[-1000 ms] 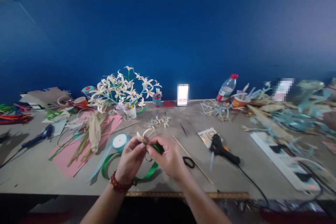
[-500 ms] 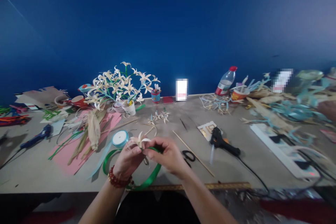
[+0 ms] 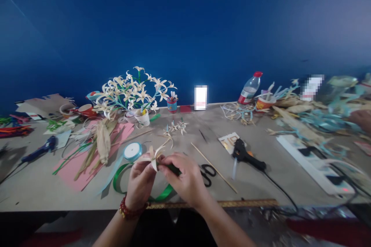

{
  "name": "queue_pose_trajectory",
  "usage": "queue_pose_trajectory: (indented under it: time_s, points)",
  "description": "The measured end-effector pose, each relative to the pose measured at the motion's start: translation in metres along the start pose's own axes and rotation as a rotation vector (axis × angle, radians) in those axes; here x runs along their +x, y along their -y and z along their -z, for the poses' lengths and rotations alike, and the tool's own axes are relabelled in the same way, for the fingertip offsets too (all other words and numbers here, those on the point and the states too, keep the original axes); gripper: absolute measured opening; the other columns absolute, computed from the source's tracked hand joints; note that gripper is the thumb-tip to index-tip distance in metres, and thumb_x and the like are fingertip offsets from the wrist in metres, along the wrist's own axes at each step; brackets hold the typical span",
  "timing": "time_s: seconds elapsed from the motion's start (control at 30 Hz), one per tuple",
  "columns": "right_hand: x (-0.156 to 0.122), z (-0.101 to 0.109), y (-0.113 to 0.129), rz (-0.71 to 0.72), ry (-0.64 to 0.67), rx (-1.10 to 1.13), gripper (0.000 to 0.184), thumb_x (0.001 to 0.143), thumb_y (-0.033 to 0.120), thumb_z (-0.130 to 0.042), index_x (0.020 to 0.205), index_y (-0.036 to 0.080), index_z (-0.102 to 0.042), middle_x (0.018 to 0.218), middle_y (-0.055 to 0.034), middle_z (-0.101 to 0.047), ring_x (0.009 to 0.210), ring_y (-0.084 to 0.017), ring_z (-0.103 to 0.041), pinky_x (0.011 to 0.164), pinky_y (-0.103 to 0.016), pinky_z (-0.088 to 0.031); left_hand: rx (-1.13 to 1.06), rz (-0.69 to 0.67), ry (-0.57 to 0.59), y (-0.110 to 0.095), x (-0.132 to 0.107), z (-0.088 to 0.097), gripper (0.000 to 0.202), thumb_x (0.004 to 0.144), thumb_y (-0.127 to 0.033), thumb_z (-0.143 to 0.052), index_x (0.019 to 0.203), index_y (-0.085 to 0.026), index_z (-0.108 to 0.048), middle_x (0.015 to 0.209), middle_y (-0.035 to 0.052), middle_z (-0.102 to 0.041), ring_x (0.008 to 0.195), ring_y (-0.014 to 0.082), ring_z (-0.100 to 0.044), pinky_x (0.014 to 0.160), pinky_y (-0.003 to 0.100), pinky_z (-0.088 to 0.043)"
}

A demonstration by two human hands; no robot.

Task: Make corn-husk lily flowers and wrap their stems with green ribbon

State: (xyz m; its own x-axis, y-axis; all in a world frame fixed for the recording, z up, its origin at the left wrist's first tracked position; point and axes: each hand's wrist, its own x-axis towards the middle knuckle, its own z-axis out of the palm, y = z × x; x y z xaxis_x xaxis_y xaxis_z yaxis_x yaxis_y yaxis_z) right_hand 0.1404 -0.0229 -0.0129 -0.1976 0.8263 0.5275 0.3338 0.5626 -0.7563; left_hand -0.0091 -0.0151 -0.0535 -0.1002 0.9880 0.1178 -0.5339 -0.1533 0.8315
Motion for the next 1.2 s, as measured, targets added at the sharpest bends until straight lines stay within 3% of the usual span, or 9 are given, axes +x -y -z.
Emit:
queue_pose_trajectory:
  time_s: [0.13,0.33,0.5,0.6,0.73,0.87,1.07,1.2]
  points:
    - [0.001,0.003,0.002,-0.056,0.028,-0.007,0.009,0.087,0.02,-0.061,0.08,0.021,-0.067,0.078,-0.0031,-0.073,0.072,-0.018,-0.066,0.067,-0.027,-0.048,0.125,-0.028,0.058,0.002,-0.001,0.006,0.015,0.071,-0.025,-0.084,0.081,-0.019,-0.076,0.083,0.0035,-0.066,0.076,0.0162,-0.062,0.071,0.026,-0.051]
    - [-0.003,0.002,-0.001,0.047,0.025,-0.126,0.01,0.09,0.019,-0.058,0.087,0.02,-0.068,0.081,-0.0075,-0.073,0.075,-0.021,-0.067,0.07,-0.03,-0.049,0.129,-0.01,0.142,0.003,-0.001,0.007,0.014,0.075,-0.025,-0.08,0.083,-0.018,-0.071,0.08,0.0028,-0.063,0.07,0.0158,-0.059,0.065,0.025,-0.048]
    - [-0.004,0.001,-0.008,-0.023,0.034,0.097,0.008,0.088,0.019,-0.063,0.089,0.022,-0.07,0.09,-0.0064,-0.076,0.085,-0.021,-0.07,0.077,-0.03,-0.052,0.115,-0.07,0.128,0.006,0.0,0.006,0.015,0.073,-0.027,-0.082,0.078,-0.019,-0.071,0.078,0.0021,-0.061,0.072,0.0162,-0.057,0.065,0.026,-0.048]
    - [0.0,0.003,-0.008,-0.088,0.057,0.152,0.007,0.087,0.022,-0.065,0.085,0.021,-0.072,0.082,-0.0047,-0.074,0.077,-0.02,-0.068,0.072,-0.029,-0.05,0.09,-0.09,0.152,0.007,0.002,0.007,0.013,0.072,-0.027,-0.083,0.079,-0.021,-0.074,0.083,0.0036,-0.064,0.08,0.0194,-0.06,0.071,0.03,-0.05]
    - [0.007,0.006,-0.005,-0.144,0.081,0.2,0.017,0.086,0.029,-0.067,0.073,0.019,-0.072,0.064,-0.0015,-0.066,0.062,-0.017,-0.059,0.059,-0.027,-0.044,0.023,-0.048,0.226,0.006,0.006,0.009,0.009,0.073,-0.025,-0.081,0.08,-0.023,-0.075,0.087,0.0046,-0.065,0.081,0.0203,-0.062,0.071,0.031,-0.052]
    - [0.011,0.005,-0.007,-0.182,0.119,0.315,0.018,0.085,0.032,-0.07,0.073,0.018,-0.072,0.07,-0.0026,-0.07,0.067,-0.017,-0.062,0.062,-0.027,-0.046,0.012,0.012,0.266,0.002,0.011,0.01,0.014,0.072,-0.029,-0.083,0.078,-0.02,-0.075,0.084,0.0046,-0.064,0.078,0.0189,-0.06,0.07,0.03,-0.051]
    - [0.012,0.0,-0.017,-0.234,0.169,0.365,0.02,0.085,0.03,-0.069,0.07,0.017,-0.068,0.068,-0.0019,-0.068,0.064,-0.015,-0.059,0.062,-0.025,-0.046,-0.093,0.12,0.226,0.001,0.016,0.005,0.022,0.067,-0.032,-0.086,0.07,-0.016,-0.071,0.076,0.0017,-0.057,0.067,0.0133,-0.053,0.058,0.023,-0.045]
    - [0.01,-0.005,-0.018,-0.174,0.11,0.304,0.011,0.085,0.023,-0.066,0.076,0.018,-0.067,0.069,-0.0012,-0.067,0.063,-0.015,-0.06,0.061,-0.025,-0.046,-0.091,0.099,0.178,0.002,0.015,0.001,0.023,0.066,-0.033,-0.087,0.07,-0.017,-0.071,0.078,0.0022,-0.057,0.073,0.0142,-0.055,0.066,0.023,-0.048]
